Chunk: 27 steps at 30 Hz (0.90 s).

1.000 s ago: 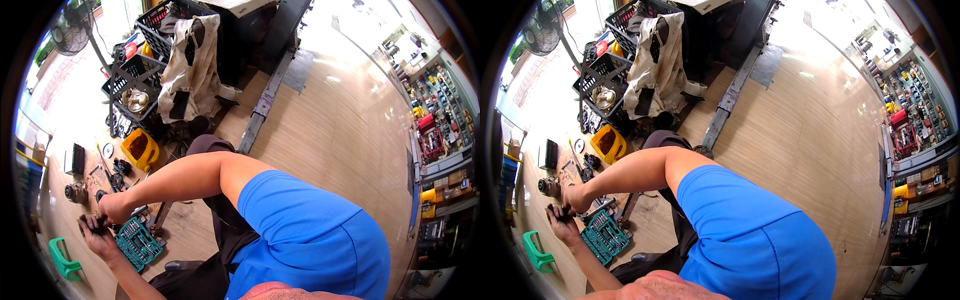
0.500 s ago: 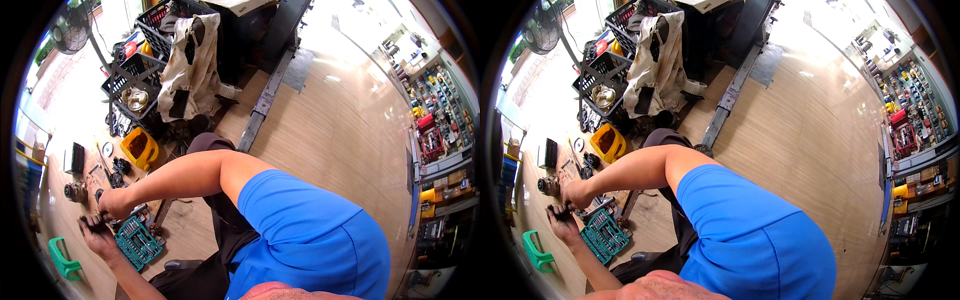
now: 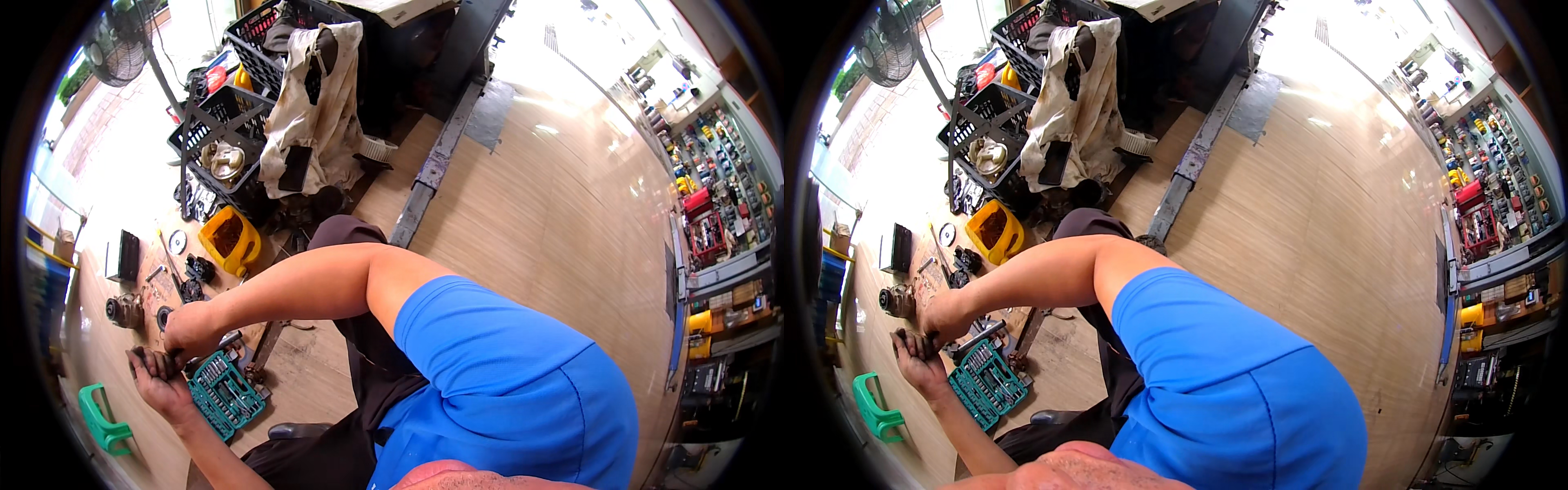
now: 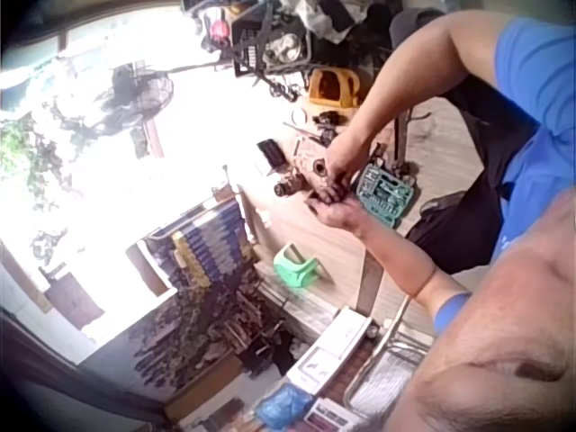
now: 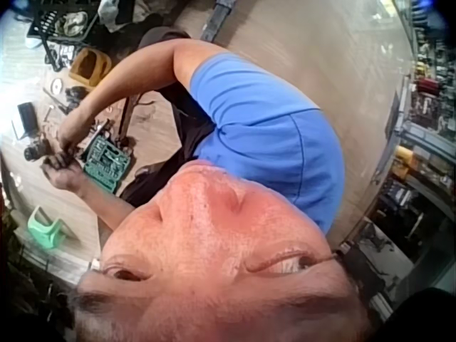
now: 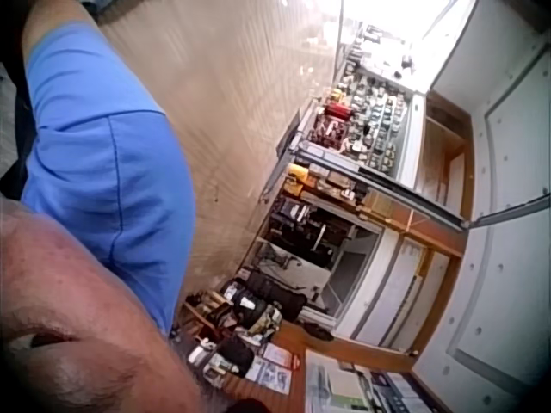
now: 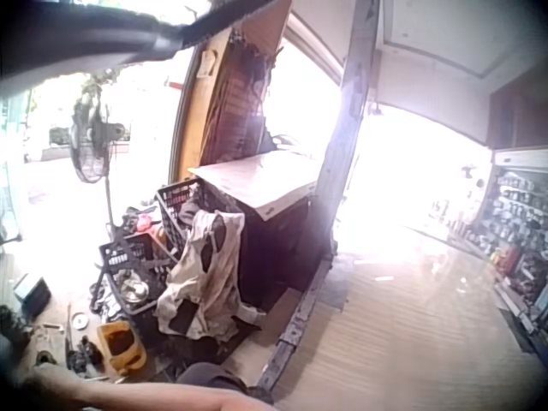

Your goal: The person works on an automotive part by hand and with pliers, twisting wires and manipulating small components while sitting on the floor.

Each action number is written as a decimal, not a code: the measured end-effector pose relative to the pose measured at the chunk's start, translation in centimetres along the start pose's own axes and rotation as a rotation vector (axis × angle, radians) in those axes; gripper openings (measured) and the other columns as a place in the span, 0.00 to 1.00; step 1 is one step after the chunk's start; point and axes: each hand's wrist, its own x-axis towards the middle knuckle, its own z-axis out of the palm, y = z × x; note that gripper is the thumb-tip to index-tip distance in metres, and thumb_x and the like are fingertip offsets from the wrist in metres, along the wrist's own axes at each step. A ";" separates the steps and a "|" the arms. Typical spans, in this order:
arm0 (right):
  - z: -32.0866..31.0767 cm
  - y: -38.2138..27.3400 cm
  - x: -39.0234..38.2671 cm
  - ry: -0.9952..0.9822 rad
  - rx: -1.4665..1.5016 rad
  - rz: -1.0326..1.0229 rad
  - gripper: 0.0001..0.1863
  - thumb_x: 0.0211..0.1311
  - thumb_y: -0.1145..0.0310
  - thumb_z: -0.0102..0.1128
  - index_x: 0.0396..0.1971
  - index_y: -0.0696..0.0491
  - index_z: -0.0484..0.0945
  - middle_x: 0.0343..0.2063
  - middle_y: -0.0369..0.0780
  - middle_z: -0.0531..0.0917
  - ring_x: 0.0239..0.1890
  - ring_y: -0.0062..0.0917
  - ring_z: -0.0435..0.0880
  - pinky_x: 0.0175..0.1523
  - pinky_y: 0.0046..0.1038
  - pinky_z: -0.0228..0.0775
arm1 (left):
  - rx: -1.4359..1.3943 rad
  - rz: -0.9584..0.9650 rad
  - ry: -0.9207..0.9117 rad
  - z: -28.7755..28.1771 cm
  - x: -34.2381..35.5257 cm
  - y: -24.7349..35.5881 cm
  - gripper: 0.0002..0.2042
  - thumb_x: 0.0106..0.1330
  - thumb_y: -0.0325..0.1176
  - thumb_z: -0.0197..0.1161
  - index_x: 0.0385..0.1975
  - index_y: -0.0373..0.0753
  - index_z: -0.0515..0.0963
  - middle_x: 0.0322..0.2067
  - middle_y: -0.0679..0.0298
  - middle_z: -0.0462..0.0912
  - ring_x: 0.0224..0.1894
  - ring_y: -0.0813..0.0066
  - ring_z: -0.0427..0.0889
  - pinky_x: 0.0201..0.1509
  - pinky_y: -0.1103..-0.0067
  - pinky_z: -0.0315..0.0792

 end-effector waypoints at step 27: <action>-1.5 1.4 -0.2 -0.059 -0.237 -0.107 0.17 0.58 0.48 0.59 0.33 0.47 0.84 0.27 0.44 0.84 0.34 0.41 0.83 0.38 0.40 0.74 | 0.057 0.005 -0.246 -4.2 1.5 -1.8 0.12 0.75 0.38 0.50 0.45 0.36 0.75 0.20 0.71 0.67 0.15 0.87 0.57 0.21 0.86 0.57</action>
